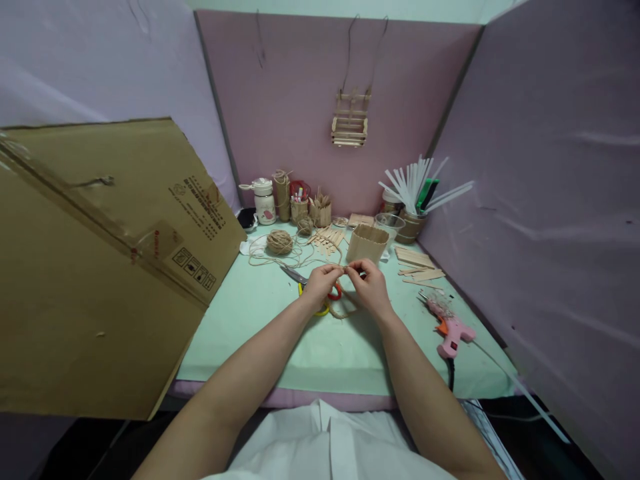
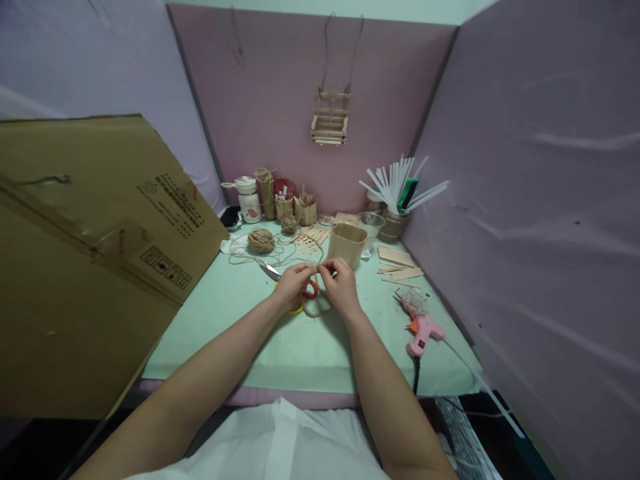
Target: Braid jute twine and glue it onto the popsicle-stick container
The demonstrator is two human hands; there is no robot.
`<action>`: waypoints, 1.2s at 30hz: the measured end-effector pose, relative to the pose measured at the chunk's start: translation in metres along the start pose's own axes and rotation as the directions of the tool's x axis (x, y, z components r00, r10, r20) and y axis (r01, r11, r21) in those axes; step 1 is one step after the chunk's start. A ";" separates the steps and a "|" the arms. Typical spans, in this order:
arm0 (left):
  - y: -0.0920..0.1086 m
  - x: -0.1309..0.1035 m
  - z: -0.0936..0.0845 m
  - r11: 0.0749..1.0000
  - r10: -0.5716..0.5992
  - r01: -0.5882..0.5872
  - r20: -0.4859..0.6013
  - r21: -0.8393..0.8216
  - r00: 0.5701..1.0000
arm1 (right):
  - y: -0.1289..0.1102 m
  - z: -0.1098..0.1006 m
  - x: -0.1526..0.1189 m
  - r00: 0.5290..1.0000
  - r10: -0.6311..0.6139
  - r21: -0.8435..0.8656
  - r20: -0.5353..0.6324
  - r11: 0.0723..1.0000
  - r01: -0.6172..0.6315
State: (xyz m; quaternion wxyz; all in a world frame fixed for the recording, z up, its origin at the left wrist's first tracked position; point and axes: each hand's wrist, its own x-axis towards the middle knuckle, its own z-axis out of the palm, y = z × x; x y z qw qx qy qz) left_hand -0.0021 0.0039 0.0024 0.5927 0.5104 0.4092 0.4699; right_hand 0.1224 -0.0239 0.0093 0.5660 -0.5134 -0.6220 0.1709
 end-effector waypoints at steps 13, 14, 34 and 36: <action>-0.003 0.000 0.002 1.000 0.026 -0.025 0.005 -0.017 1.000 | -0.001 0.002 -0.004 0.967 -0.233 -0.154 0.107 0.957 0.248; -0.004 0.000 0.002 1.000 0.026 -0.026 0.001 -0.010 1.000 | -0.001 0.002 -0.004 0.965 -0.235 -0.160 0.112 0.955 0.251; 0.003 -0.002 0.002 1.000 -0.019 0.020 0.080 -0.011 0.997 | 0.005 0.003 0.003 0.981 0.192 0.158 -0.035 0.970 -0.184; 0.001 -0.003 0.002 0.999 -0.015 0.018 0.077 -0.029 0.997 | 0.005 0.000 0.004 0.986 0.167 0.166 0.016 0.972 -0.167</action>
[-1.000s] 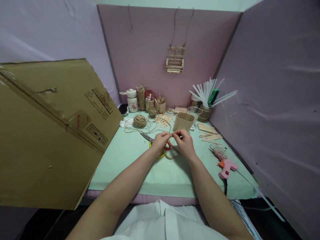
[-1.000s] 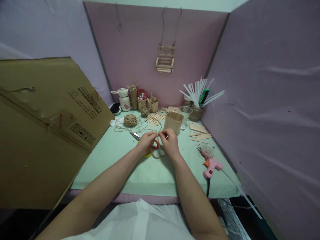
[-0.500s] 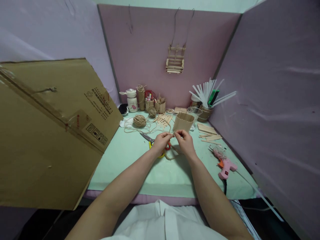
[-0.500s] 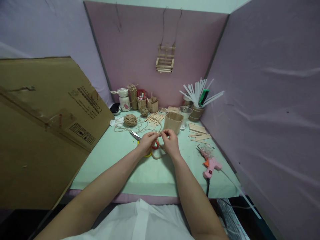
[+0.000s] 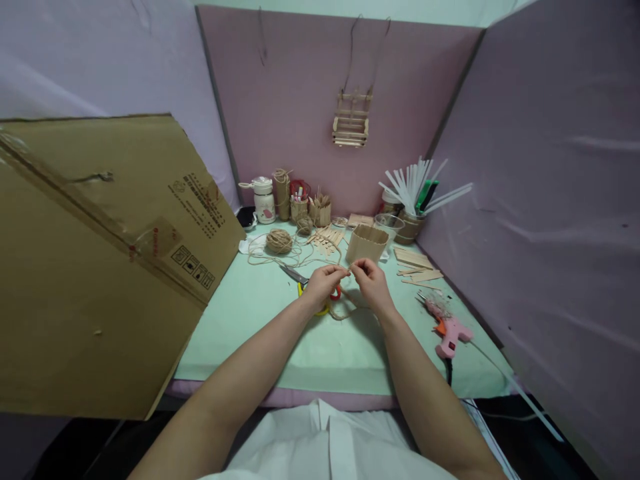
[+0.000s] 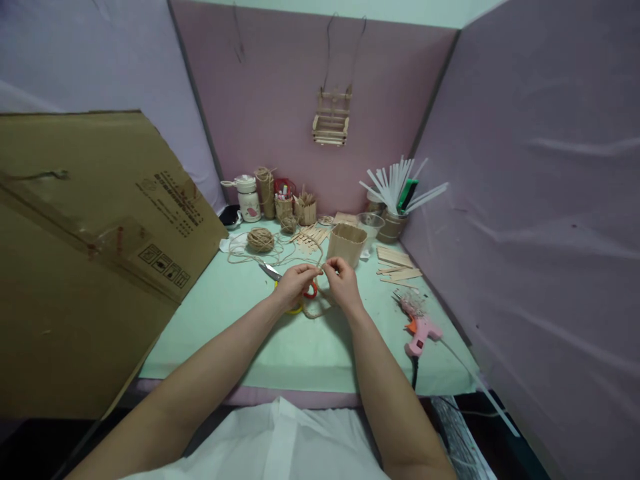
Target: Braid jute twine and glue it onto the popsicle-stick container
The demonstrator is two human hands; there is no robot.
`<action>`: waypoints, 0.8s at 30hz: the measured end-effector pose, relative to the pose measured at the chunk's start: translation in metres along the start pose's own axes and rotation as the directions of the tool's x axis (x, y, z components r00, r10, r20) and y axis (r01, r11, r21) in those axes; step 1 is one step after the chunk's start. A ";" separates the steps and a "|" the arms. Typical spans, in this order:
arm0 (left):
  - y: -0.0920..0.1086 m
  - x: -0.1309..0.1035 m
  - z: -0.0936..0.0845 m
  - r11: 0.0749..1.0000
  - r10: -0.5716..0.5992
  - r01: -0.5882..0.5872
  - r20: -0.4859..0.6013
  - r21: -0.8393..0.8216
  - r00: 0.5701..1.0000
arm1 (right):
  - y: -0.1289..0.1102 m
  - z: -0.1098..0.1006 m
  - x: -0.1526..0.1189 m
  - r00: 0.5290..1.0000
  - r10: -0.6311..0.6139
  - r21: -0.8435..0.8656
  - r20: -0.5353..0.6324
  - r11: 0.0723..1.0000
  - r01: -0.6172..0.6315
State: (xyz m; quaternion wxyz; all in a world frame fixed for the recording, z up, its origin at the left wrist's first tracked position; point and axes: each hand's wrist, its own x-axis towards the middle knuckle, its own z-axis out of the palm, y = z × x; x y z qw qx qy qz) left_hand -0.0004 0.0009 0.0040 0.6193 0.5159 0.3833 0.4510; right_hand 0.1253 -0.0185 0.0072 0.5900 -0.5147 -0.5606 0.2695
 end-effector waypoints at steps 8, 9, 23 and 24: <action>-0.007 0.002 -0.004 0.928 0.289 -0.246 -0.125 0.280 0.949 | -0.002 -0.005 -0.002 0.952 -0.298 -0.252 0.066 0.919 0.305; -0.007 0.002 -0.004 0.917 0.302 -0.253 -0.124 0.309 0.945 | -0.003 -0.005 -0.003 0.943 -0.322 -0.269 0.087 0.904 0.333; -0.010 0.004 -0.001 0.942 0.267 -0.245 -0.071 0.230 0.961 | 0.000 0.003 -0.002 0.983 0.179 0.277 0.028 0.944 -0.180; -0.009 0.004 -0.001 0.948 0.259 -0.240 -0.065 0.210 0.964 | 0.000 0.004 -0.002 0.977 0.208 0.307 0.036 0.928 -0.209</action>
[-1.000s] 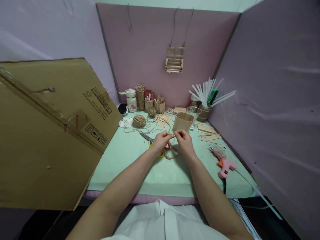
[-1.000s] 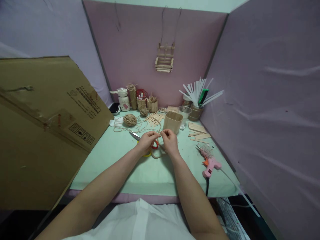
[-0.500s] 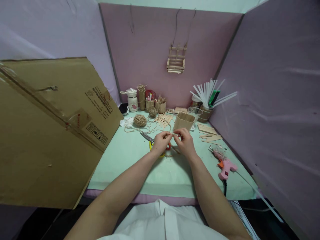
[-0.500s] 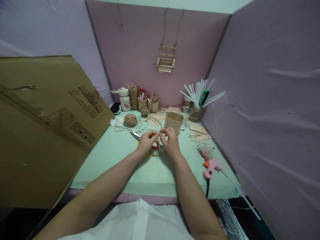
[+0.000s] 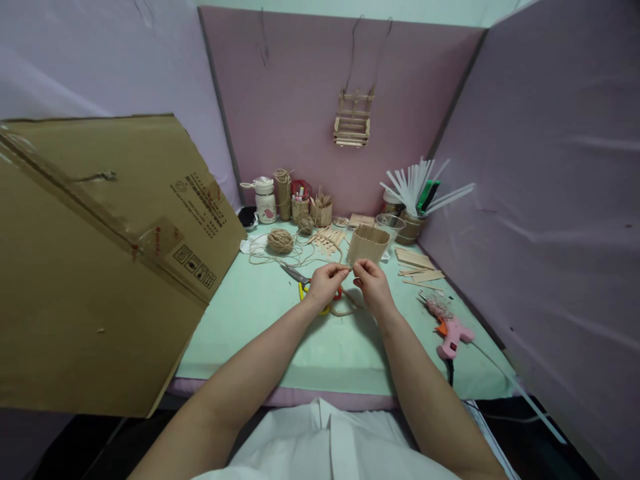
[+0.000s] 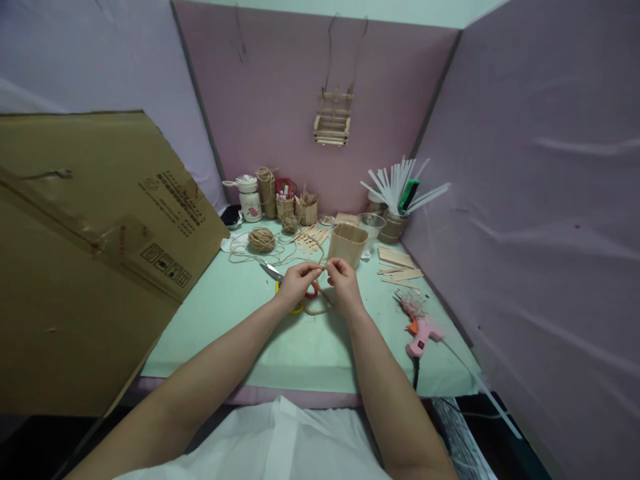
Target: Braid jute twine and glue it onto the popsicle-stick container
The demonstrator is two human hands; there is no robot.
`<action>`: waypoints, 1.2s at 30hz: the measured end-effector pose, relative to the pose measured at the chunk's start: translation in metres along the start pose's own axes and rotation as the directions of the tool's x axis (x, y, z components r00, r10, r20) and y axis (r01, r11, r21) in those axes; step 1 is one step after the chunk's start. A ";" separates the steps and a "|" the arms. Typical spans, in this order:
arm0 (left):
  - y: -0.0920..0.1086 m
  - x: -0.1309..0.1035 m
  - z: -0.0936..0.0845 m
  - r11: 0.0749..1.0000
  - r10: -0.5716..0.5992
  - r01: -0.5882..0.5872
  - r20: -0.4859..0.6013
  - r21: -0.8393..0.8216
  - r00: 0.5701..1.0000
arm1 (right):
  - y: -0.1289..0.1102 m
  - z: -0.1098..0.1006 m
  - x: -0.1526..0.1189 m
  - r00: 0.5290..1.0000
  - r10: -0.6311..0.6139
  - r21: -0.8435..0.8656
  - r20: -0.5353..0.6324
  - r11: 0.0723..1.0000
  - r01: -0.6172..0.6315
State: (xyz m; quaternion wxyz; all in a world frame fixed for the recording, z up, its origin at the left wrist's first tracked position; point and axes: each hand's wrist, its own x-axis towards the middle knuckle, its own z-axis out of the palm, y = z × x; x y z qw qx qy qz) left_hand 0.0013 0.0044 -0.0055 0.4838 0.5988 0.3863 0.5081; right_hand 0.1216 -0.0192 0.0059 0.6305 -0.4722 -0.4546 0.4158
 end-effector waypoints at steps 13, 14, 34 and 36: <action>0.006 -0.002 0.003 0.988 -0.086 0.095 0.080 -0.120 0.993 | -0.002 0.001 -0.003 0.999 -0.009 -0.046 -0.053 0.999 0.006; 0.006 -0.003 0.003 0.988 -0.096 0.104 0.076 -0.117 0.992 | -0.002 0.001 -0.003 0.999 -0.023 -0.047 -0.045 0.999 0.021; 0.012 -0.004 0.001 0.979 -0.149 0.160 0.092 -0.127 0.985 | -0.002 0.002 -0.003 0.958 -0.273 -0.269 -0.084 0.932 0.242; 0.010 -0.004 0.001 0.985 -0.128 0.134 0.058 -0.107 0.990 | -0.002 0.003 -0.005 0.944 -0.325 -0.375 -0.060 0.884 0.281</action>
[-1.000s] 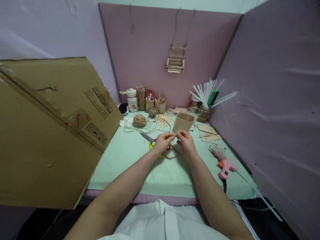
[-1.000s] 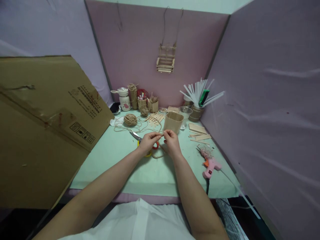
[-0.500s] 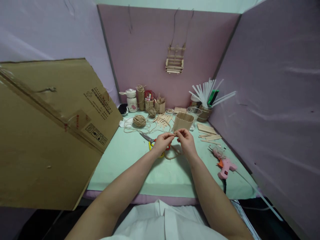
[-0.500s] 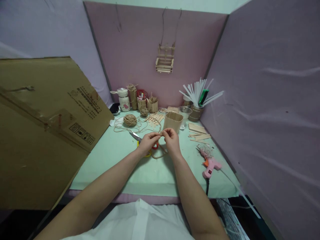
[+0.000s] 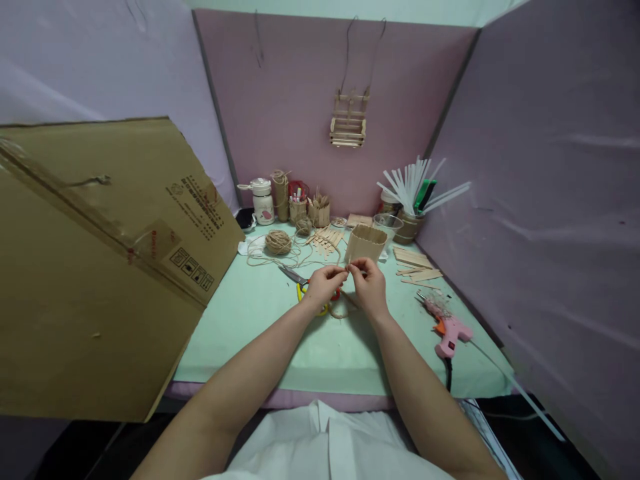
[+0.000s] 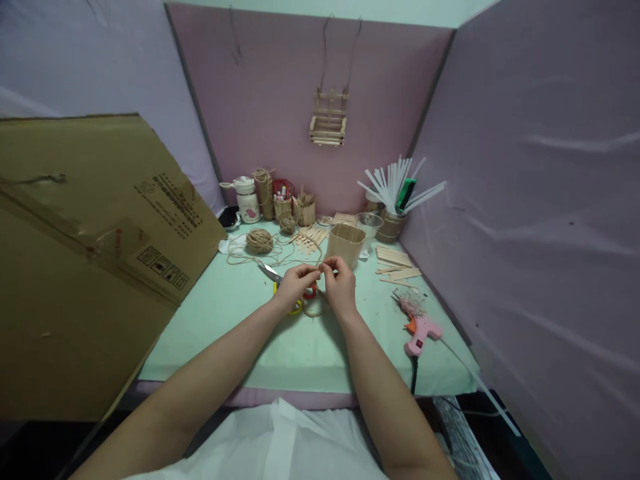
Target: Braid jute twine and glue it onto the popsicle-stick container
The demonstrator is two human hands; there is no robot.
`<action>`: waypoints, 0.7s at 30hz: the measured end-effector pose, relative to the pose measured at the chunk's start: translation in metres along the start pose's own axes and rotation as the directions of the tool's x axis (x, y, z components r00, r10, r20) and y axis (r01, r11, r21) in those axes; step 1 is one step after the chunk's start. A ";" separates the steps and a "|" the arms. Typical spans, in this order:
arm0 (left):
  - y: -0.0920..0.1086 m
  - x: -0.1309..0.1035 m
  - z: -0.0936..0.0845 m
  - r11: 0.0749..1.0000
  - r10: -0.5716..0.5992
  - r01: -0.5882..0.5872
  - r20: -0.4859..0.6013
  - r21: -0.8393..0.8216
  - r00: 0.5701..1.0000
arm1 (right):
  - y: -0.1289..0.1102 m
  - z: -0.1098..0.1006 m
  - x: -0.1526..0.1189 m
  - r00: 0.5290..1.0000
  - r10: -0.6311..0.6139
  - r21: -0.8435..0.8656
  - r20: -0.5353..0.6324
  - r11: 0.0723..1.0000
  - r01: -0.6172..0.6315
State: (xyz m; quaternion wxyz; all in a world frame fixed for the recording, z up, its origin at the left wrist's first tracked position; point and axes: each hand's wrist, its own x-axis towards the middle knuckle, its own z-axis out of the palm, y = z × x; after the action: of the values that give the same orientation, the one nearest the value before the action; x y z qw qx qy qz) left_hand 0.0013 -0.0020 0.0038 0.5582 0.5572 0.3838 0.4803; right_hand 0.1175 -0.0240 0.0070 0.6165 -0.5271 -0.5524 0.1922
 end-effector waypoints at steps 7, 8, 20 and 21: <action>-0.004 0.001 -0.001 0.997 0.048 -0.042 -0.090 0.064 0.995 | 0.004 0.003 -0.005 0.995 -0.101 -0.117 0.014 0.988 0.102; -0.003 0.001 -0.001 0.996 0.057 -0.050 -0.103 0.070 0.993 | 0.005 0.003 -0.005 0.994 -0.109 -0.128 0.020 0.986 0.111; -0.001 0.001 -0.002 0.982 0.125 -0.096 -0.182 0.160 0.975 | 0.006 0.006 -0.008 0.987 -0.149 -0.191 0.059 0.969 0.157; -0.001 0.000 -0.002 0.980 0.136 -0.103 -0.192 0.170 0.972 | 0.006 0.006 -0.008 0.987 -0.149 -0.193 0.054 0.969 0.156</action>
State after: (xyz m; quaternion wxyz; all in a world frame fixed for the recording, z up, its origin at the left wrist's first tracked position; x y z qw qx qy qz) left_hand -0.0008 -0.0017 0.0030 0.4400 0.5704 0.4413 0.5351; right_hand 0.1117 -0.0254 -0.0029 0.5634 -0.5376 -0.6195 0.0989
